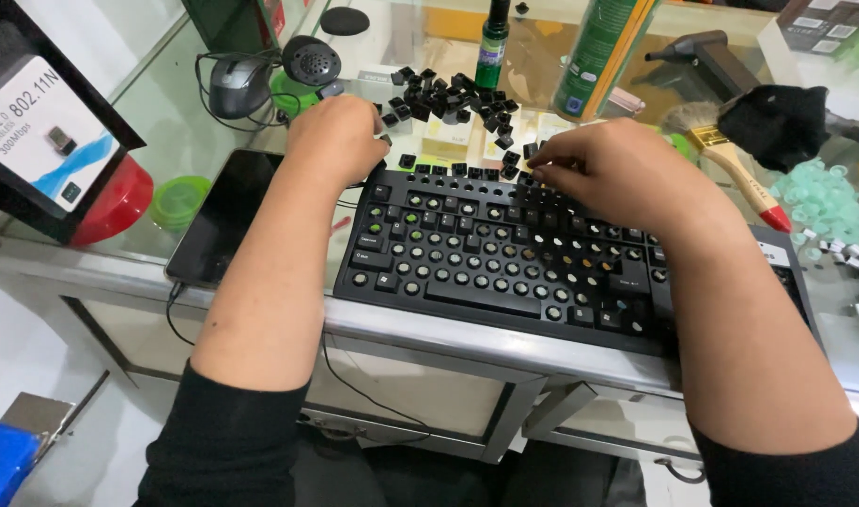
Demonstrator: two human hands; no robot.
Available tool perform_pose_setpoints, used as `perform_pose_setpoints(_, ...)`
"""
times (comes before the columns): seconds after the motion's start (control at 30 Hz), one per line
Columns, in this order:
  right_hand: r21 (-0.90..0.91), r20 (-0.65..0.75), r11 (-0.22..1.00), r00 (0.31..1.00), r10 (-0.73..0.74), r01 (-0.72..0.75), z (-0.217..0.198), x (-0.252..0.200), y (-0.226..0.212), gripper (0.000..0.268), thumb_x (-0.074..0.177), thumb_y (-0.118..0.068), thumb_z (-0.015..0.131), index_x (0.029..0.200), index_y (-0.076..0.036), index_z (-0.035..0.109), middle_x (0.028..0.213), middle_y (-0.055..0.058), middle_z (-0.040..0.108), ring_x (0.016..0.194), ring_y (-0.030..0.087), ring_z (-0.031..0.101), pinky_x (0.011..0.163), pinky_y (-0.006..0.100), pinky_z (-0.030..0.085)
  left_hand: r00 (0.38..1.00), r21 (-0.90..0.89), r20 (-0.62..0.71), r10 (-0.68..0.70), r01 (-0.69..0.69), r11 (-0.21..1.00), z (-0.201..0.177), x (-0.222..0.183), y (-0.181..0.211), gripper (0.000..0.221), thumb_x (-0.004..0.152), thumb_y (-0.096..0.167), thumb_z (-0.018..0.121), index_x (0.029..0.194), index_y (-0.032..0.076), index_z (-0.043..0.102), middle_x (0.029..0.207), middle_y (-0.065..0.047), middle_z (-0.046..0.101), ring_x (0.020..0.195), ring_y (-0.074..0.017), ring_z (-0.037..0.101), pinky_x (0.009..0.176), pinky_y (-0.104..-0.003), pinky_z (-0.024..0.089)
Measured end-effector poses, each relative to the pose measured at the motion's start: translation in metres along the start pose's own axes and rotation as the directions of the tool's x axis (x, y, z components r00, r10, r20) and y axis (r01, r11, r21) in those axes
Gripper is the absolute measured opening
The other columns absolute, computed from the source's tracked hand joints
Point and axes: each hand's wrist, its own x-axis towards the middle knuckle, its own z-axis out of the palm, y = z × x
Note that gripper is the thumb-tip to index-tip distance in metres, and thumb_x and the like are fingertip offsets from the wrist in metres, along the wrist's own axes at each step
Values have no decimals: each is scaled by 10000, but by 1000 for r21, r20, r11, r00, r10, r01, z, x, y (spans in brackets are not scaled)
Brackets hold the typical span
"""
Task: Manually installing keycaps onto a mechanical keyboard base by pressing them onto the switches.
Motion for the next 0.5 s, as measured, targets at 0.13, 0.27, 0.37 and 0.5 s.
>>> perform_pose_setpoints(0.13, 69, -30, 997, 999, 17, -15, 7, 6, 2, 225, 943, -276, 646, 1111, -199, 772, 915, 84, 784, 921, 411, 706, 855, 515, 539, 983, -35, -142, 117, -123, 992, 4, -3, -5, 262, 839, 267, 687, 1068, 196, 793, 1020, -91, 763, 1104, -369, 695, 933, -532, 548)
perform_pose_setpoints(0.27, 184, -136, 980, 990, -46, 71, 13, 10, 3, 226, 939, -239, 681, 1135, -161, 764, 941, 99, 779, 945, 401, 708, 852, 519, 529, 901, -165, -255, 352, -399, 902, -10, -18, 8, 240, 891, 178, 672, 1120, 150, 741, 1000, -91, 765, 1000, -353, 700, 853, -523, 550)
perform_pose_setpoints(0.37, 422, -199, 898, 979, -45, 127, 22, 15, 0, 235, 942, -219, 701, 1169, -172, 739, 972, 26, 782, 967, 260, 722, 889, 417, 531, 699, -198, -406, 589, -696, 690, -11, -32, 34, 225, 909, 59, 677, 1131, 94, 696, 932, -100, 747, 859, -305, 701, 753, -453, 568)
perform_pose_setpoints(0.5, 668, -210, 713, 973, -98, 216, 31, 23, 5, 157, 960, -123, 694, 1113, -119, 733, 890, 0, 781, 872, 103, 733, 849, 267, 556, 505, -163, -508, 697, -851, 499, -6, -46, 56, 211, 935, 8, 689, 1138, 65, 680, 905, -74, 689, 849, -220, 653, 726, -337, 582)
